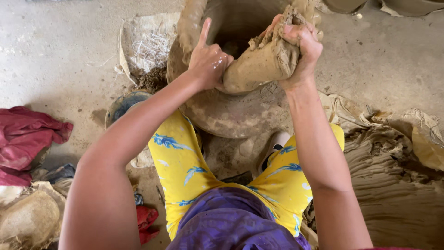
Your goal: The person builds a large clay vessel on a manual wheel by adding coils, smoothing the inner and outer walls by hand, and refining the rim with a wet sponge.
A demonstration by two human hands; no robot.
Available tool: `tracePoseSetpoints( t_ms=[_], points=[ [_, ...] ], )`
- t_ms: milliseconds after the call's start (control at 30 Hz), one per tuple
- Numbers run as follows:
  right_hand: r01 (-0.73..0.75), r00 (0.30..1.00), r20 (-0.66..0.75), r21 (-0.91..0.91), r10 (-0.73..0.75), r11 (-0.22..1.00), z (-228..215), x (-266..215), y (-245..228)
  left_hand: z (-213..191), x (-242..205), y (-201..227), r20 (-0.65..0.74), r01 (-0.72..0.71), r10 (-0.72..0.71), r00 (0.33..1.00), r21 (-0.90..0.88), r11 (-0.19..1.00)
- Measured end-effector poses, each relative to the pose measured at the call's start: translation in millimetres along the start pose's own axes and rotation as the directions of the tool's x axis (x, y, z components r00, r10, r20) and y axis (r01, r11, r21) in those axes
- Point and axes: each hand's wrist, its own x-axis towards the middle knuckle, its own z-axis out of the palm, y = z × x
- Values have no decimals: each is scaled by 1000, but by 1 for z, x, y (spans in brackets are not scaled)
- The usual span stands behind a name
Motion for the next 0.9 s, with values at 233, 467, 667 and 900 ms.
tracePoseSetpoints(
  t_ms=[233,467,667,900],
  points=[
    [30,998,56,-2,-30,1000,-6,-3,11,21,25,-26,-509,-304,296,808,70,950],
    [-68,991,113,-17,69,998,-16,6,17,-6,-13,7,74,113,-108,991,-65,991],
    [18,960,280,-47,-4,999,-19,8,25,35,23,-14,-453,-185,123,883,-94,978],
    [-74,943,316,-115,108,991,-40,16,36,-9,-11,17,114,120,-114,987,-47,992]
  ],
)
